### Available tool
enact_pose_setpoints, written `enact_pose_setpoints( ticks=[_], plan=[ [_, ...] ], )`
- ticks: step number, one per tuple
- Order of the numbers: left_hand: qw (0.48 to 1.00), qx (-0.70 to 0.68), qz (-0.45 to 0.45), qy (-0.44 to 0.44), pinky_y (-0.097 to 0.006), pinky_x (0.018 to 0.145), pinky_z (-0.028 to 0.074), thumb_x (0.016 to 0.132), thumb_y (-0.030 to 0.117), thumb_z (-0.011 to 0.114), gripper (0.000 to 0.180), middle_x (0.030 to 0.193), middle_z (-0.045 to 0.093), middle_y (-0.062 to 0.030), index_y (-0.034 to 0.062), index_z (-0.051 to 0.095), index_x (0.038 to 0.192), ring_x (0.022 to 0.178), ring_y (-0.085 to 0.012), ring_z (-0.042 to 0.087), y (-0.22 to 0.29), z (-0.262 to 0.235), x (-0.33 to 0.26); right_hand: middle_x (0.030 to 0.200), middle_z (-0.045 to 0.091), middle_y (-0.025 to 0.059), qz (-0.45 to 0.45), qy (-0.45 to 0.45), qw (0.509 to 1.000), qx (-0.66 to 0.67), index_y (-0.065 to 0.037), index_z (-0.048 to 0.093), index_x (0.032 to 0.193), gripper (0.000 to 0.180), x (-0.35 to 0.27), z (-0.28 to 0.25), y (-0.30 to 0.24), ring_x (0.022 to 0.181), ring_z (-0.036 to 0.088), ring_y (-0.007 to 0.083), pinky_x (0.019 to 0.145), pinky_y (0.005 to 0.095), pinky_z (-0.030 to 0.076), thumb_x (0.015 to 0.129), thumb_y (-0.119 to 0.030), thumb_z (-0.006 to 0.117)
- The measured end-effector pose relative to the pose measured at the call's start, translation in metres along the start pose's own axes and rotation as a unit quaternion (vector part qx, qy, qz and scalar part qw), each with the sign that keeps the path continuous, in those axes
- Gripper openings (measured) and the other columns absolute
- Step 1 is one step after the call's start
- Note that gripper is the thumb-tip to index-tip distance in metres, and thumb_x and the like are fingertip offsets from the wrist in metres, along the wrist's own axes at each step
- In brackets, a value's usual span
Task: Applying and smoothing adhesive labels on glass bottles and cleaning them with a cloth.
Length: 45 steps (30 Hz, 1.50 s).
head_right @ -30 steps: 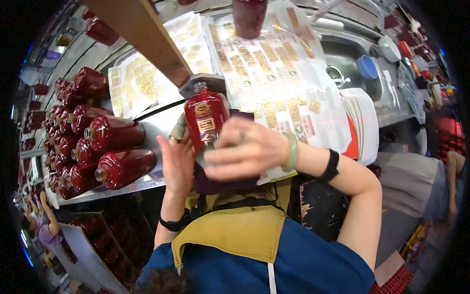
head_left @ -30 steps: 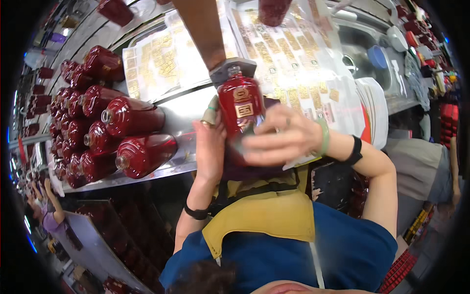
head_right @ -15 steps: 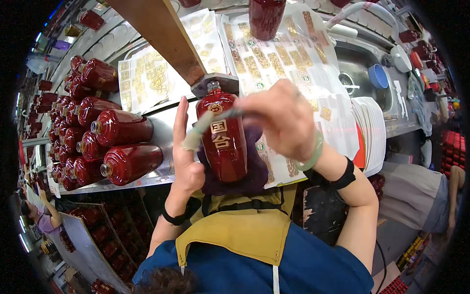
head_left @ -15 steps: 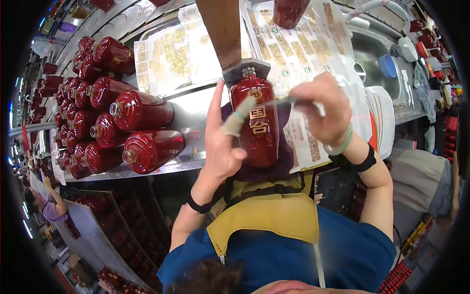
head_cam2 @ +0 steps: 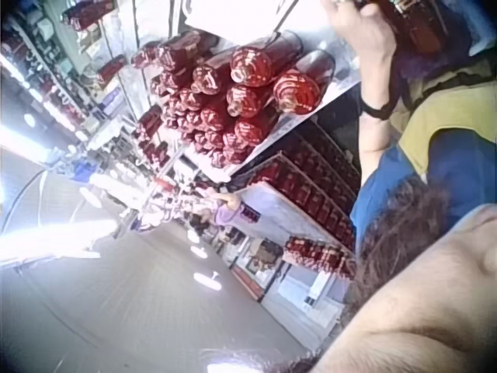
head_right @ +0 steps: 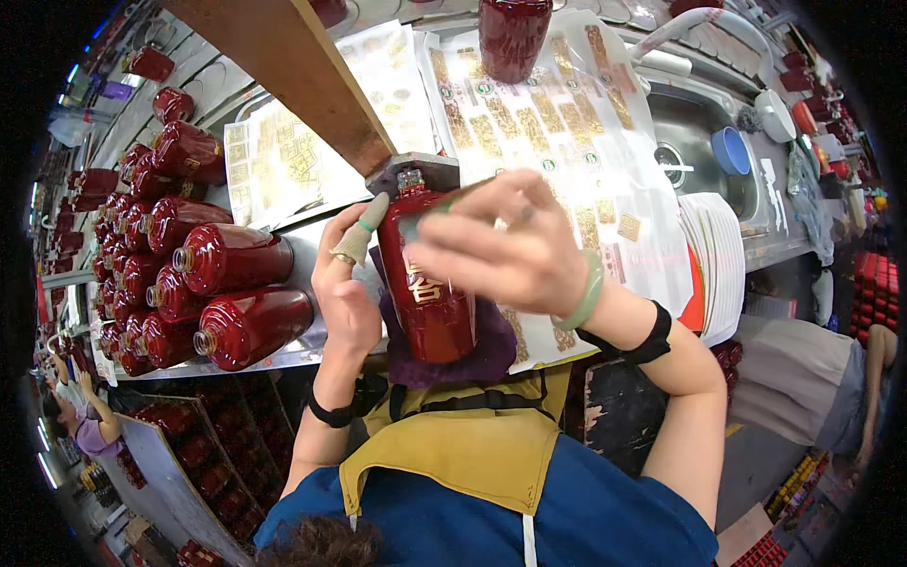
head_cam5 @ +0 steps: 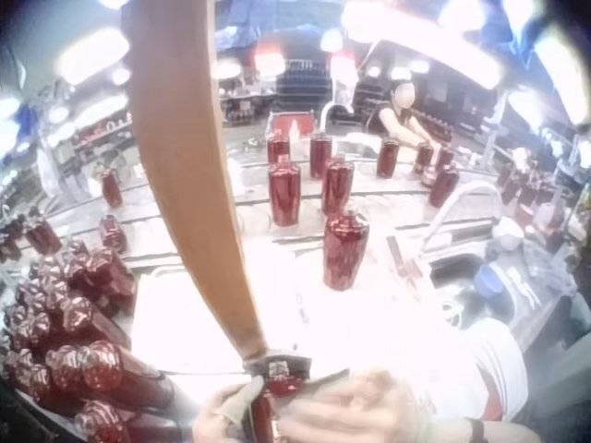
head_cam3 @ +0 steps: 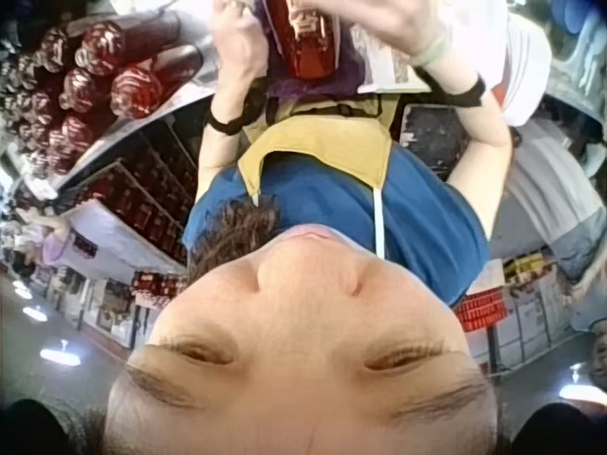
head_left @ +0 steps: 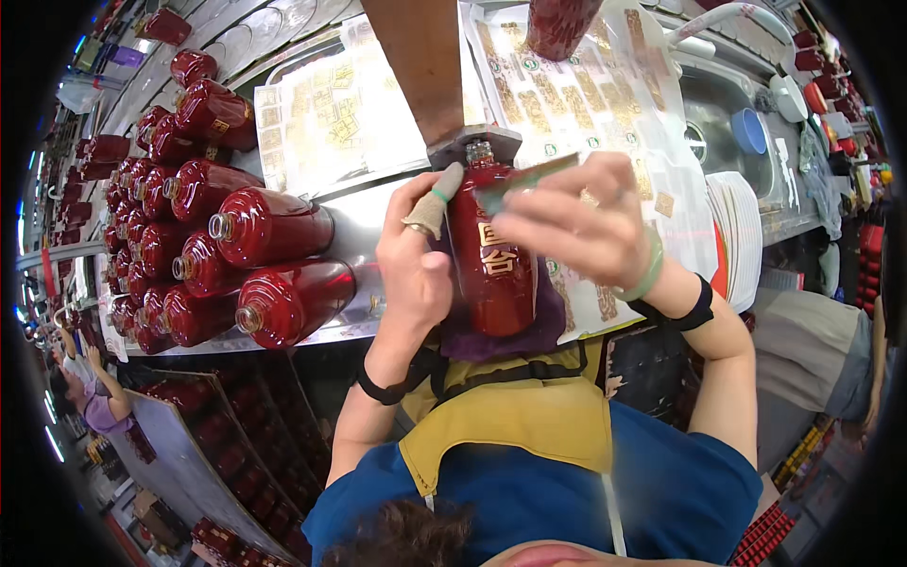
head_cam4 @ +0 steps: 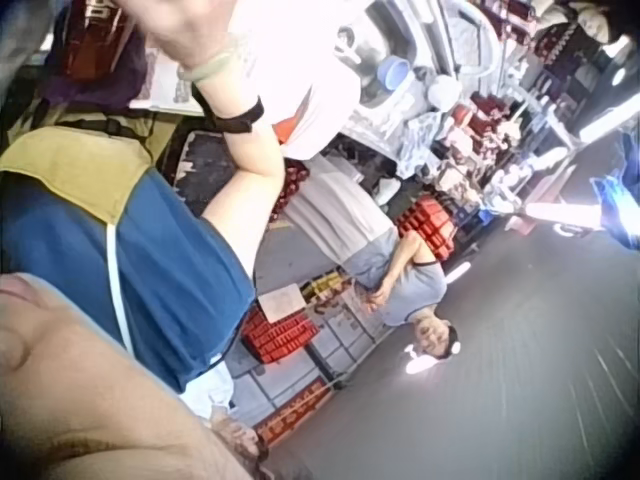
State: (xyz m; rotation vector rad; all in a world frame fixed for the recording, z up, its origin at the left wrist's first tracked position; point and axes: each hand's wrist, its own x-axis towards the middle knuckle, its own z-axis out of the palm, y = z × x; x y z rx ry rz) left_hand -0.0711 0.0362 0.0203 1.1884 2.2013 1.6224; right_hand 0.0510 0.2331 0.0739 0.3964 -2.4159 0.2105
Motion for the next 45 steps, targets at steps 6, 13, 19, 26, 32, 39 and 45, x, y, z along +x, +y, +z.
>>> enact_pose_setpoints(
  ticks=[6, 13, 19, 26, 32, 39, 45],
  plan=[
    [0.990, -0.100, -0.088, 0.037, -0.043, 0.109, 0.043, 0.097, 0.081, 0.007, 0.108, 0.140, 0.059, -0.0201, -0.0036, 0.054, 0.144, 0.126, -0.0303, 0.059, -0.012, 0.004, -0.012, 0.080, 0.054, 0.0015, -0.004, -0.069, 0.988, 0.136, -0.010, 0.066, 0.097, 0.023, 0.018, 0.028, -0.025, 0.075, 0.056, 0.0174, 0.068, 0.0347, 0.044, 0.077, -0.022, 0.070],
    [0.963, -0.209, -0.154, 0.067, -0.045, 0.113, 0.040, 0.095, 0.083, 0.004, 0.108, 0.145, 0.056, -0.0195, 0.0006, 0.049, 0.149, 0.131, -0.0301, 0.056, -0.013, 0.003, -0.020, 0.091, 0.057, -0.0040, -0.100, 0.019, 0.995, -0.001, -0.015, 0.065, 0.091, 0.016, 0.022, 0.024, 0.002, 0.080, 0.053, 0.0146, 0.076, 0.0328, 0.047, 0.076, -0.020, 0.069],
    [0.937, -0.284, -0.196, 0.056, -0.044, 0.113, 0.039, 0.098, 0.081, 0.007, 0.104, 0.146, 0.056, -0.0176, 0.0012, 0.048, 0.150, 0.131, -0.0287, 0.056, -0.015, 0.009, -0.028, 0.089, 0.065, -0.0012, -0.029, -0.053, 0.988, 0.139, -0.012, 0.069, 0.099, 0.022, 0.003, 0.022, -0.020, 0.078, 0.062, 0.0159, 0.072, 0.0323, 0.049, 0.081, -0.025, 0.072],
    [0.899, -0.355, -0.258, -0.001, -0.045, 0.123, 0.028, 0.101, 0.078, 0.015, 0.099, 0.162, 0.037, -0.0202, -0.0006, 0.027, 0.161, 0.147, -0.0316, 0.040, -0.001, 0.012, -0.043, 0.099, 0.069, -0.0035, -0.107, -0.004, 0.993, 0.051, -0.017, 0.075, 0.108, 0.030, -0.021, 0.011, -0.015, 0.083, 0.062, 0.0141, 0.073, 0.0302, 0.053, 0.078, -0.020, 0.074],
    [0.902, -0.348, -0.256, -0.007, -0.044, 0.125, 0.025, 0.102, 0.075, 0.016, 0.097, 0.163, 0.035, -0.0218, -0.0014, 0.025, 0.161, 0.151, -0.0331, 0.036, 0.003, 0.015, -0.044, 0.094, 0.068, 0.0077, 0.163, 0.017, 0.962, 0.218, -0.009, 0.071, 0.114, 0.027, -0.015, 0.017, -0.036, 0.075, 0.065, 0.0266, 0.068, 0.0362, 0.055, 0.086, -0.008, 0.073],
    [0.979, 0.172, 0.095, -0.058, -0.050, 0.116, 0.035, 0.087, 0.081, 0.051, 0.093, 0.158, 0.035, -0.0325, 0.0109, 0.058, 0.148, 0.139, -0.0498, 0.045, 0.015, 0.010, -0.043, 0.099, 0.071, 0.0152, 0.379, 0.130, 0.907, 0.134, -0.003, 0.067, 0.119, 0.023, -0.016, 0.011, 0.000, 0.085, 0.071, 0.0279, 0.077, 0.0341, 0.054, 0.097, -0.004, 0.066],
    [0.969, 0.218, 0.055, -0.106, -0.049, 0.095, 0.053, 0.061, 0.051, 0.091, 0.095, 0.141, 0.043, -0.0270, 0.0223, 0.060, 0.145, 0.112, -0.0427, 0.059, 0.036, 0.001, -0.018, 0.097, 0.072, 0.0131, 0.438, 0.137, 0.857, 0.234, 0.001, 0.065, 0.120, 0.021, -0.027, 0.011, -0.014, 0.086, 0.068, 0.0190, 0.079, 0.0314, 0.053, 0.100, -0.006, 0.064]
  ],
)
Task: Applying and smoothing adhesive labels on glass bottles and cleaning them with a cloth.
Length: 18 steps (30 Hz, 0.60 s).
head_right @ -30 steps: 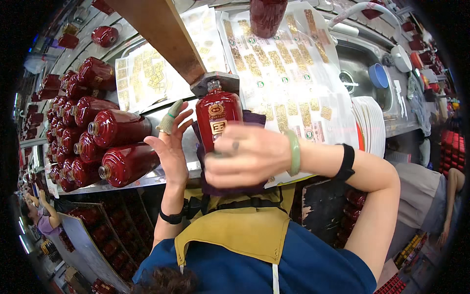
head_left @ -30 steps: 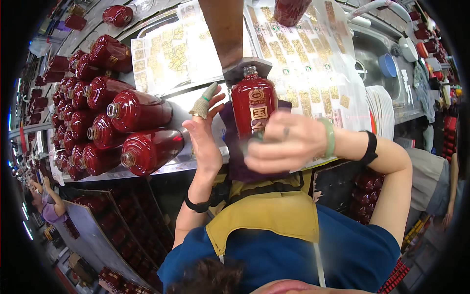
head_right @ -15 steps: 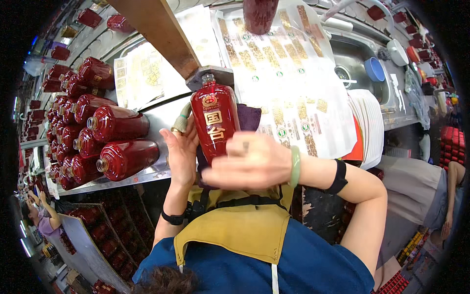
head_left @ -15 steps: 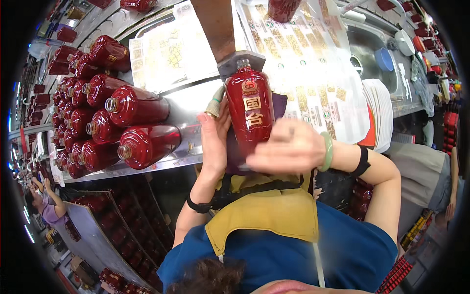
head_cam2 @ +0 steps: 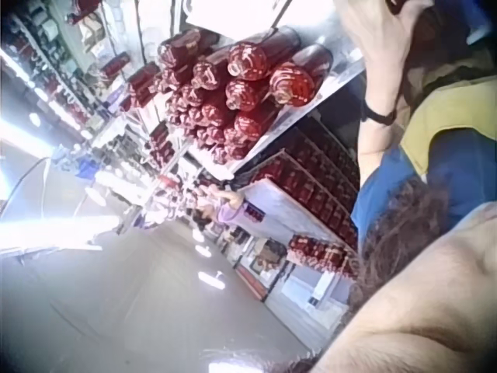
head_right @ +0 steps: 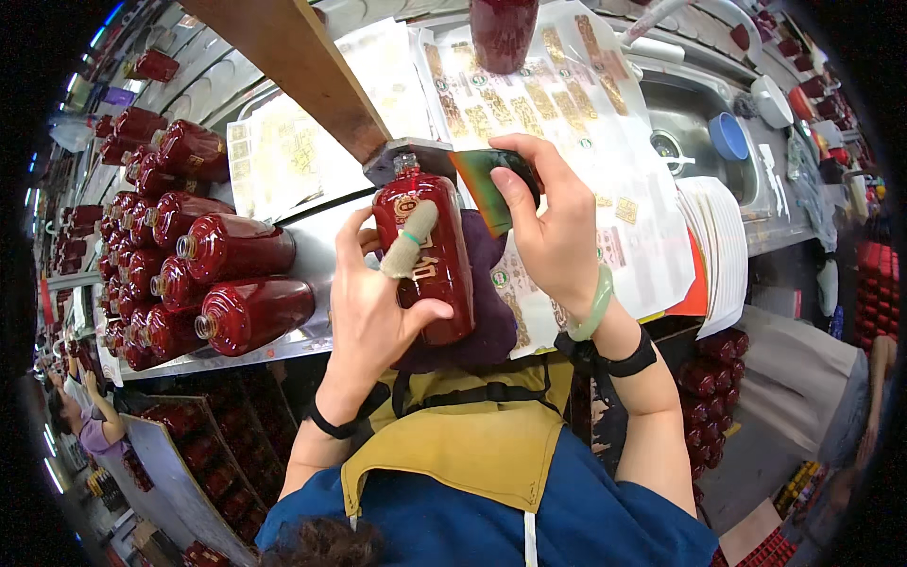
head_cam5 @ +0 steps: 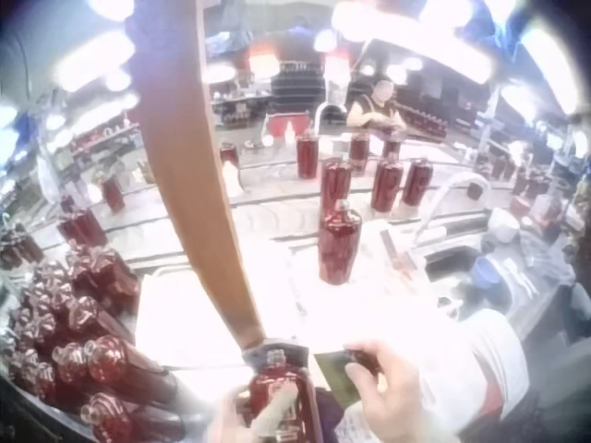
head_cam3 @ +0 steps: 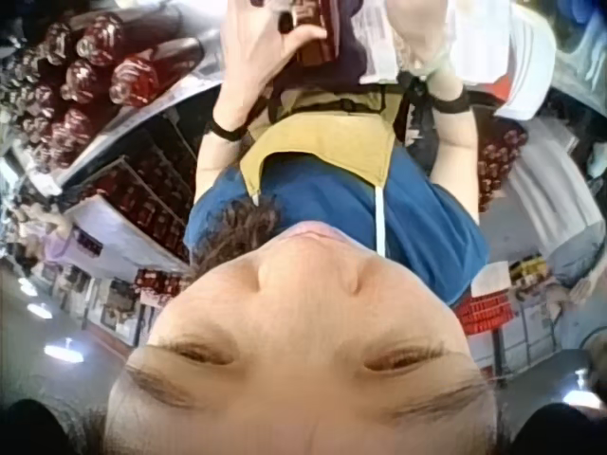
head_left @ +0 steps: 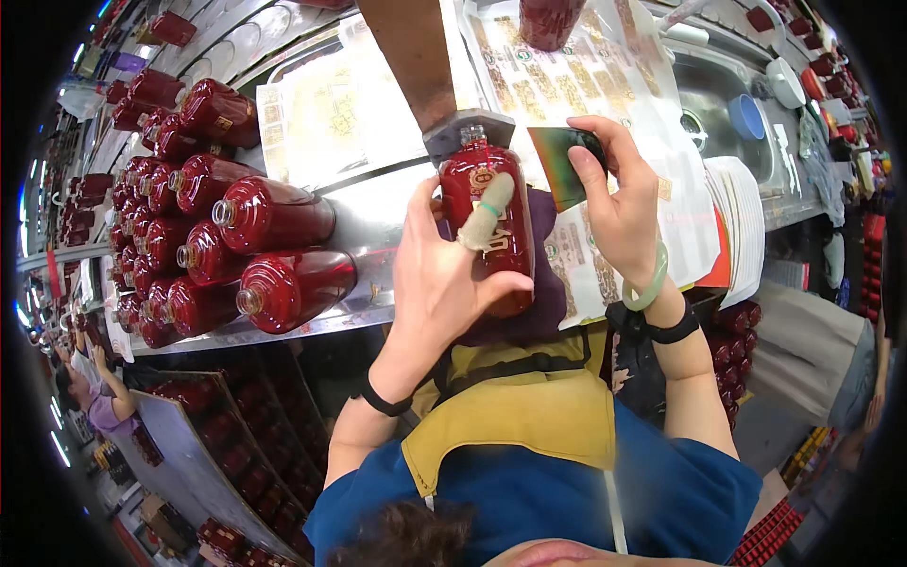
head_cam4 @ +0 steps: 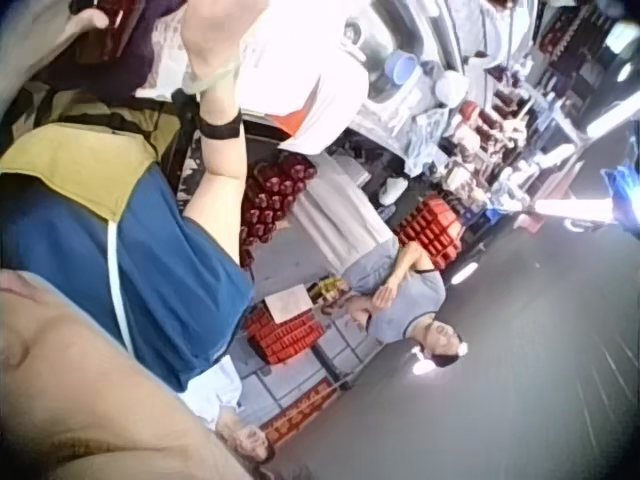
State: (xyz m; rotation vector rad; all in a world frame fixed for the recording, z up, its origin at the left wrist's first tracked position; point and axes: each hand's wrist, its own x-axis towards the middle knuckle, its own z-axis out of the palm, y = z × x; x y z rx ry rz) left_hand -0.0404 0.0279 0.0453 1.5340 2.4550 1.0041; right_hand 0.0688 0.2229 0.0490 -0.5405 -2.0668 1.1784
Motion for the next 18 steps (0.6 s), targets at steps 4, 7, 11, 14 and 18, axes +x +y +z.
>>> enact_pose_setpoints(
  ticks=[4, 7, 11, 14, 18],
  plan=[
    [1.000, 0.004, -0.001, 0.024, -0.044, 0.081, 0.058, 0.061, 0.052, 0.090, 0.092, 0.131, 0.049, -0.0216, 0.0169, 0.063, 0.141, 0.097, -0.0357, 0.066, -0.012, 0.005, 0.008, 0.096, 0.071, 0.0126, 0.022, -0.008, 1.000, 0.012, 0.001, 0.065, 0.119, 0.020, 0.000, -0.002, -0.001, 0.086, 0.068, 0.0186, 0.081, 0.0305, 0.053, 0.101, -0.006, 0.062],
    [0.999, 0.011, 0.008, 0.051, -0.043, 0.078, 0.058, 0.062, 0.052, 0.090, 0.091, 0.126, 0.051, -0.0203, 0.0129, 0.063, 0.141, 0.093, -0.0337, 0.067, -0.014, 0.010, 0.004, 0.102, 0.070, 0.0114, 0.042, -0.019, 0.998, 0.040, 0.001, 0.063, 0.121, 0.021, 0.000, 0.001, 0.000, 0.092, 0.066, 0.0177, 0.084, 0.0301, 0.052, 0.102, -0.006, 0.059],
    [0.989, -0.084, -0.042, 0.114, -0.038, 0.082, 0.057, 0.080, 0.035, 0.085, 0.073, 0.124, 0.055, -0.0181, 0.0028, 0.061, 0.141, 0.098, -0.0304, 0.067, -0.017, 0.015, -0.002, 0.094, 0.061, 0.0027, 0.136, -0.065, 0.981, 0.119, -0.001, 0.059, 0.123, 0.024, 0.005, 0.006, -0.010, 0.084, 0.056, 0.0095, 0.076, 0.0246, 0.046, 0.103, -0.016, 0.062],
    [0.971, -0.170, -0.097, 0.139, -0.034, 0.090, 0.053, 0.092, 0.025, 0.077, 0.054, 0.124, 0.060, -0.0173, -0.0007, 0.062, 0.138, 0.105, -0.0271, 0.066, -0.027, 0.023, 0.007, 0.084, 0.051, -0.0046, 0.235, -0.095, 0.947, 0.195, -0.003, 0.058, 0.117, 0.038, 0.005, 0.026, -0.006, 0.075, 0.044, 0.0026, 0.066, 0.0199, 0.037, 0.097, -0.031, 0.075],
    [0.783, -0.554, -0.269, 0.086, -0.032, 0.101, 0.048, 0.104, 0.024, 0.065, 0.040, 0.127, 0.065, -0.0126, -0.0012, 0.060, 0.135, 0.114, -0.0192, 0.062, -0.018, 0.026, 0.034, 0.088, 0.060, -0.0009, 0.258, -0.111, 0.936, 0.211, -0.002, 0.059, 0.117, 0.038, 0.005, 0.047, -0.005, 0.079, 0.053, 0.0040, 0.069, 0.0210, 0.045, 0.095, -0.026, 0.078]
  ],
)
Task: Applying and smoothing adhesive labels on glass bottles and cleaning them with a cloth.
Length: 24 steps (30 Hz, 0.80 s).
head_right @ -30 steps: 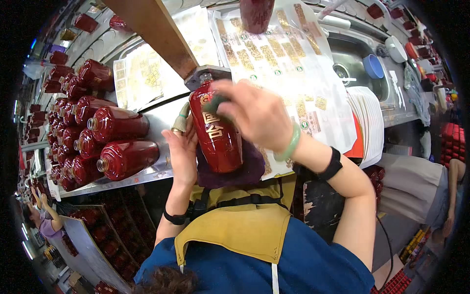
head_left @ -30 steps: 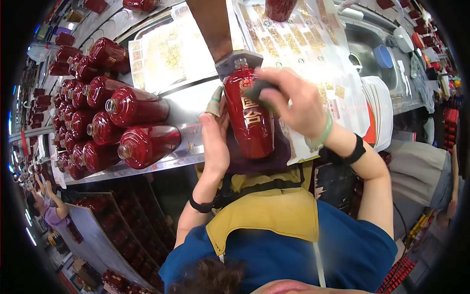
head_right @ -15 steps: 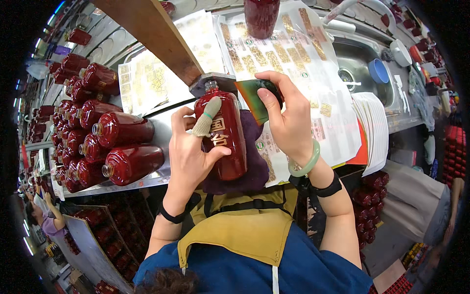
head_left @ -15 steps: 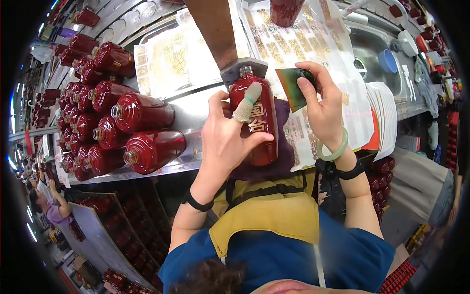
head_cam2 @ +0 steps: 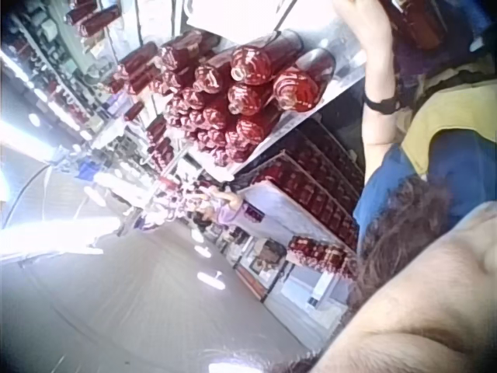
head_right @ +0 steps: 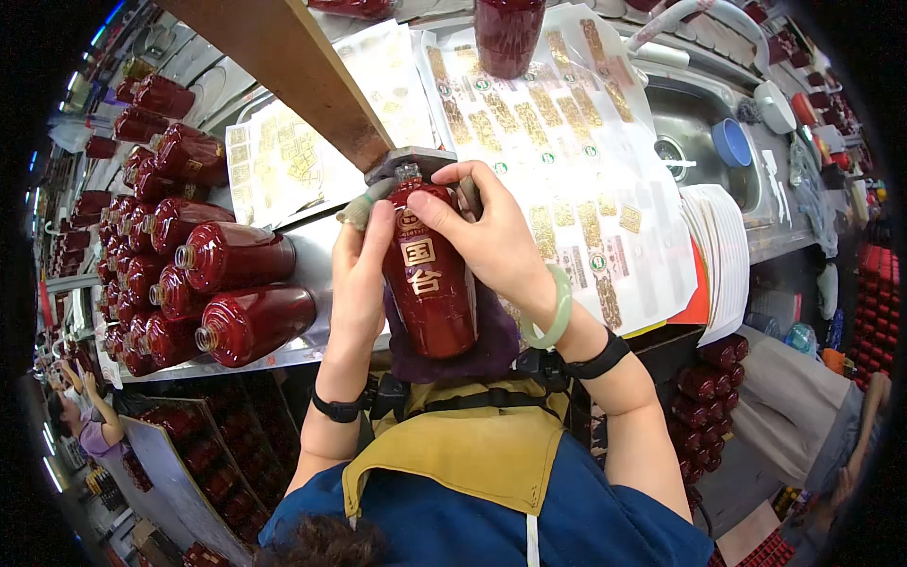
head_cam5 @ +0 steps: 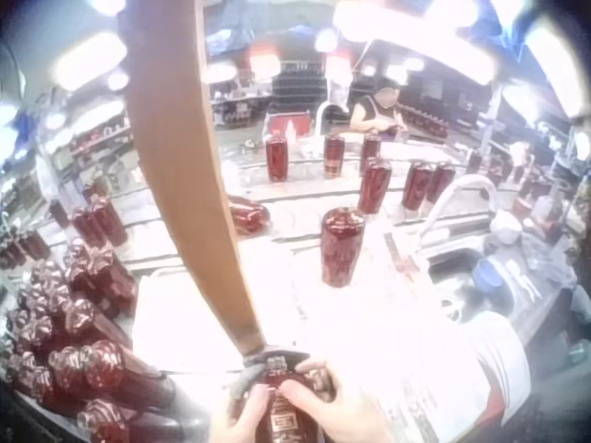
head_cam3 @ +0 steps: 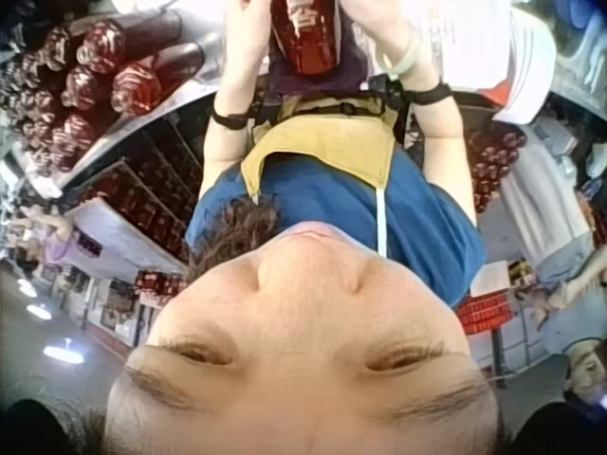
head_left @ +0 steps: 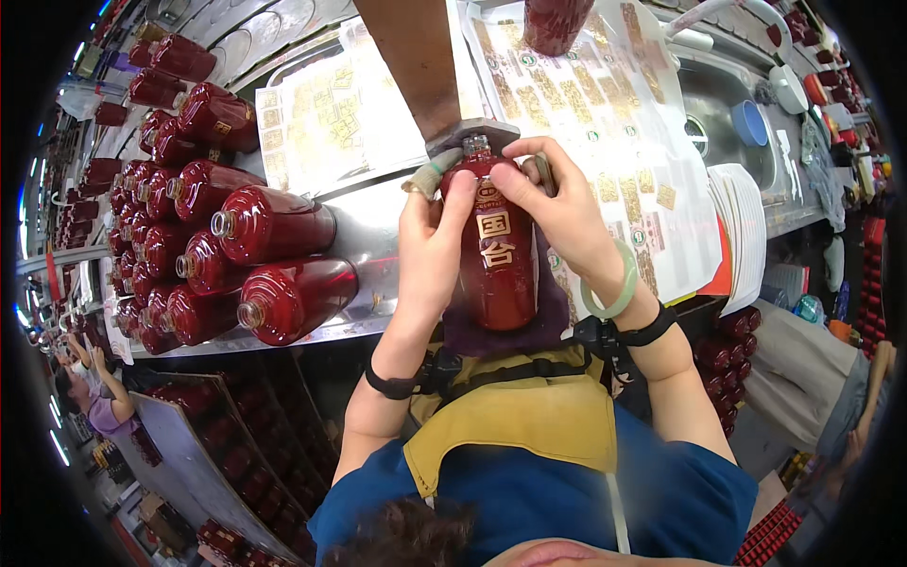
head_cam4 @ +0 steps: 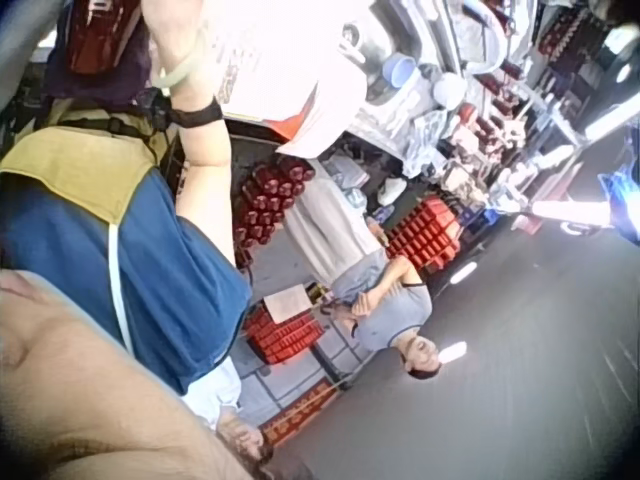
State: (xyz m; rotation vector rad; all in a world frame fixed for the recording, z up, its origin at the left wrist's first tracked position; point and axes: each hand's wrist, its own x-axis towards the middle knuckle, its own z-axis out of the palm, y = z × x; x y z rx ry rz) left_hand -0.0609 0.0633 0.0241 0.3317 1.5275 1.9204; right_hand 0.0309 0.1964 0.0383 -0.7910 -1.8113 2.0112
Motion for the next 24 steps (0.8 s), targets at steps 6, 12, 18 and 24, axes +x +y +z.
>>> enact_pose_setpoints(
  ticks=[6, 12, 18, 24],
  plan=[
    [0.998, -0.051, -0.024, -0.033, -0.032, 0.103, 0.048, 0.106, 0.022, 0.061, 0.039, 0.128, 0.064, -0.0119, -0.0020, 0.055, 0.137, 0.117, -0.0168, 0.060, -0.004, -0.002, 0.003, 0.094, 0.066, 0.0033, 0.009, -0.015, 1.000, 0.007, -0.002, 0.060, 0.115, 0.033, 0.002, -0.002, 0.004, 0.082, 0.060, 0.0059, 0.073, 0.0234, 0.051, 0.094, -0.021, 0.078],
    [0.998, -0.052, -0.013, -0.032, -0.033, 0.103, 0.048, 0.107, 0.022, 0.060, 0.039, 0.130, 0.063, -0.0122, -0.0020, 0.054, 0.138, 0.118, -0.0173, 0.060, -0.009, -0.002, 0.003, 0.096, 0.066, 0.0029, 0.007, -0.011, 1.000, -0.010, -0.002, 0.060, 0.117, 0.035, 0.002, -0.005, 0.003, 0.087, 0.060, 0.0068, 0.078, 0.0243, 0.051, 0.094, -0.021, 0.078],
    [0.994, -0.062, -0.082, -0.038, -0.036, 0.113, 0.042, 0.112, 0.043, 0.041, 0.060, 0.143, 0.056, -0.0156, -0.0024, 0.042, 0.152, 0.131, -0.0213, 0.055, -0.004, -0.014, -0.008, 0.104, 0.067, 0.0087, -0.357, 0.052, 0.873, -0.330, -0.006, 0.063, 0.131, 0.038, 0.017, -0.017, -0.031, 0.097, 0.064, 0.0262, 0.091, 0.0352, 0.050, 0.095, -0.017, 0.068],
    [0.999, -0.051, 0.002, -0.006, -0.044, 0.125, 0.030, 0.111, 0.056, 0.025, 0.079, 0.158, 0.039, -0.0259, -0.0086, 0.030, 0.156, 0.148, -0.0344, 0.040, -0.009, -0.033, -0.019, 0.092, 0.064, -0.0006, -0.623, -0.112, 0.623, -0.459, -0.013, 0.069, 0.102, 0.026, -0.018, -0.015, -0.023, 0.088, 0.062, 0.0173, 0.077, 0.0312, 0.051, 0.076, -0.016, 0.066]
  ],
)
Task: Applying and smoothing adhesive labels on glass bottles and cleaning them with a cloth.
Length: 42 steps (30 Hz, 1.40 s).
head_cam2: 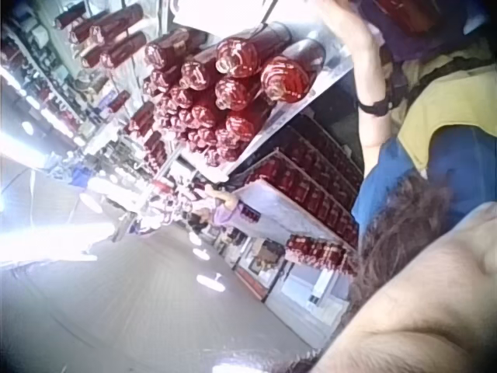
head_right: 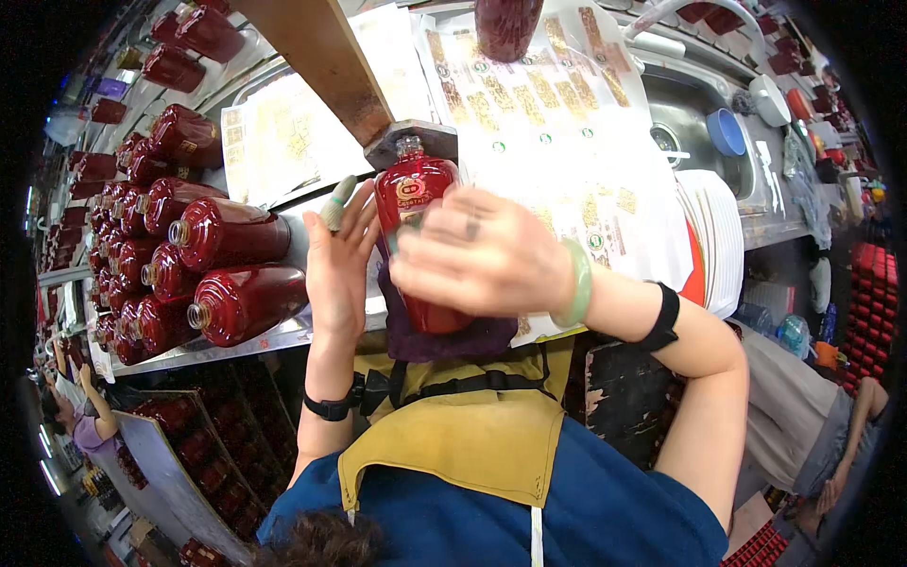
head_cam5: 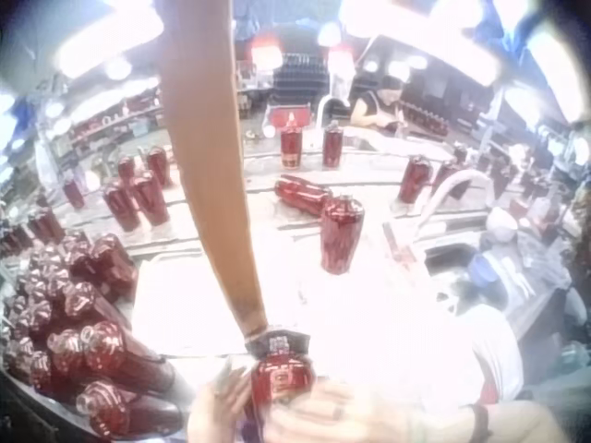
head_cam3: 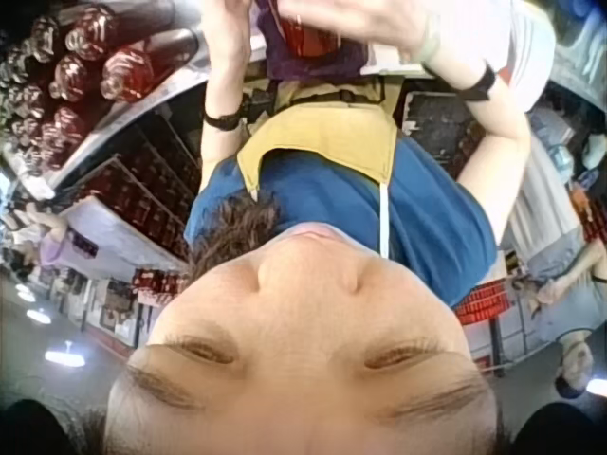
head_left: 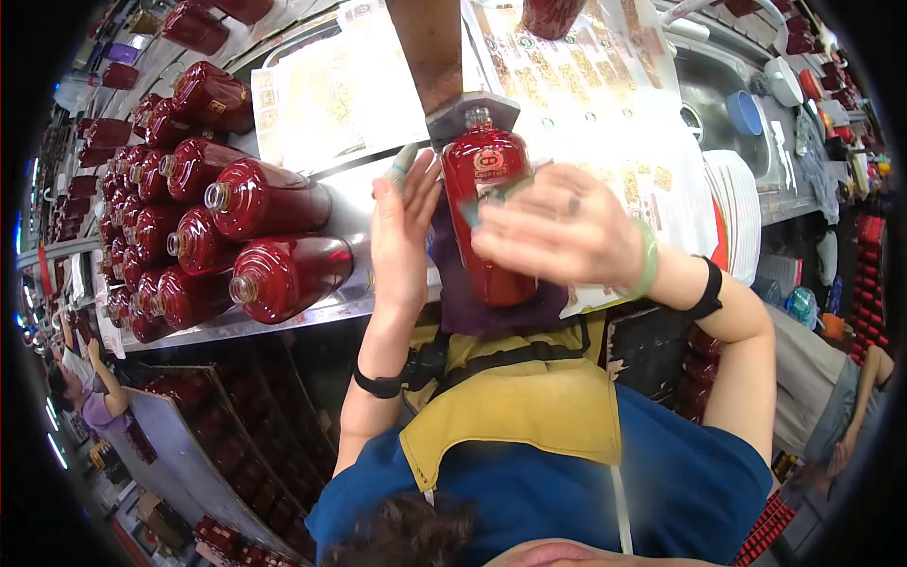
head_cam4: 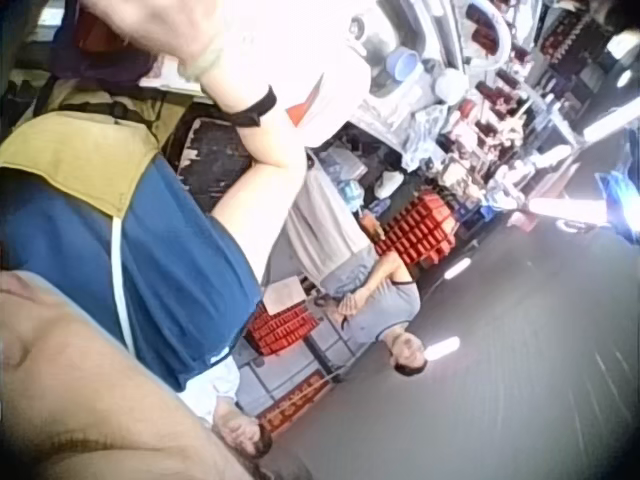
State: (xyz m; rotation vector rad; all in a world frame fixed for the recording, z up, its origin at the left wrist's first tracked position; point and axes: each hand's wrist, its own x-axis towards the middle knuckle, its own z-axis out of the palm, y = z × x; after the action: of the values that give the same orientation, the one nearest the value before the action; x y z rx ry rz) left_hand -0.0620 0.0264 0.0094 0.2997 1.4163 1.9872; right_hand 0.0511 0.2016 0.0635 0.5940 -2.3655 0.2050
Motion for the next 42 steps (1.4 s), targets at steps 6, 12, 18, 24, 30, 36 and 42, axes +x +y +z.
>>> enact_pose_setpoints(
  ticks=[6, 12, 18, 24, 30, 36, 42],
  plan=[
    [0.999, 0.029, 0.016, 0.009, -0.046, 0.122, 0.031, 0.108, 0.064, 0.018, 0.084, 0.156, 0.043, -0.0252, -0.0038, 0.035, 0.155, 0.145, -0.0344, 0.043, 0.003, -0.001, -0.017, 0.082, 0.056, 0.0021, 0.095, -0.046, 0.994, -0.001, -0.009, 0.064, 0.091, 0.016, 0.030, 0.007, 0.001, 0.081, 0.061, 0.0182, 0.073, 0.0324, 0.051, 0.077, -0.017, 0.064],
    [0.999, 0.042, 0.021, 0.006, -0.047, 0.121, 0.032, 0.107, 0.067, 0.015, 0.089, 0.153, 0.047, -0.0246, -0.0049, 0.036, 0.154, 0.142, -0.0351, 0.046, 0.004, 0.003, -0.022, 0.087, 0.056, -0.0006, -0.031, -0.002, 0.998, -0.054, -0.014, 0.067, 0.094, 0.019, 0.015, 0.007, 0.027, 0.089, 0.056, 0.0188, 0.080, 0.0343, 0.051, 0.076, -0.020, 0.069],
    [0.998, 0.064, 0.022, -0.001, -0.044, 0.118, 0.035, 0.108, 0.065, 0.014, 0.086, 0.151, 0.050, -0.0238, -0.0030, 0.037, 0.155, 0.138, -0.0316, 0.050, -0.004, -0.002, -0.026, 0.104, 0.073, 0.0028, 0.154, 0.003, 0.976, 0.152, -0.011, 0.072, 0.106, 0.019, -0.006, 0.011, 0.005, 0.094, 0.068, 0.0201, 0.085, 0.0375, 0.051, 0.087, -0.014, 0.072],
    [0.998, 0.055, 0.027, -0.005, -0.043, 0.117, 0.037, 0.108, 0.064, 0.014, 0.085, 0.146, 0.054, -0.0245, -0.0046, 0.037, 0.154, 0.136, -0.0307, 0.053, -0.009, -0.004, -0.031, 0.107, 0.075, 0.0022, 0.071, -0.019, 0.997, -0.008, -0.014, 0.076, 0.103, 0.021, -0.023, -0.007, 0.016, 0.086, 0.066, 0.0164, 0.084, 0.0332, 0.049, 0.082, -0.013, 0.071],
    [0.956, 0.260, 0.101, 0.089, -0.045, 0.114, 0.042, 0.111, 0.027, 0.047, 0.052, 0.143, 0.055, -0.0263, -0.0048, 0.042, 0.151, 0.133, -0.0362, 0.055, -0.009, -0.021, 0.000, 0.093, 0.073, 0.0028, 0.071, -0.058, 0.967, 0.237, -0.008, 0.075, 0.106, 0.024, -0.016, -0.028, -0.017, 0.076, 0.061, 0.0176, 0.074, 0.0347, 0.051, 0.082, -0.009, 0.075],
    [0.715, 0.646, 0.246, 0.105, -0.049, 0.116, 0.037, 0.093, 0.017, 0.070, 0.058, 0.145, 0.047, -0.0387, -0.0154, 0.051, 0.136, 0.137, -0.0514, 0.045, -0.010, -0.034, 0.058, 0.098, 0.069, 0.0144, 0.343, 0.108, 0.908, 0.215, -0.001, 0.068, 0.113, 0.029, -0.033, -0.027, -0.023, 0.085, 0.066, 0.0287, 0.080, 0.0394, 0.052, 0.086, 0.010, 0.069],
    [0.762, 0.609, 0.210, 0.068, -0.052, 0.118, 0.033, 0.094, 0.013, 0.065, 0.057, 0.144, 0.049, -0.0377, -0.0169, 0.047, 0.140, 0.138, -0.0497, 0.045, -0.006, -0.025, 0.062, 0.105, 0.060, 0.0147, 0.444, 0.070, 0.866, 0.220, 0.000, 0.063, 0.120, 0.023, -0.054, -0.034, -0.035, 0.092, 0.061, 0.0257, 0.084, 0.0344, 0.049, 0.097, -0.001, 0.057]
  ],
)
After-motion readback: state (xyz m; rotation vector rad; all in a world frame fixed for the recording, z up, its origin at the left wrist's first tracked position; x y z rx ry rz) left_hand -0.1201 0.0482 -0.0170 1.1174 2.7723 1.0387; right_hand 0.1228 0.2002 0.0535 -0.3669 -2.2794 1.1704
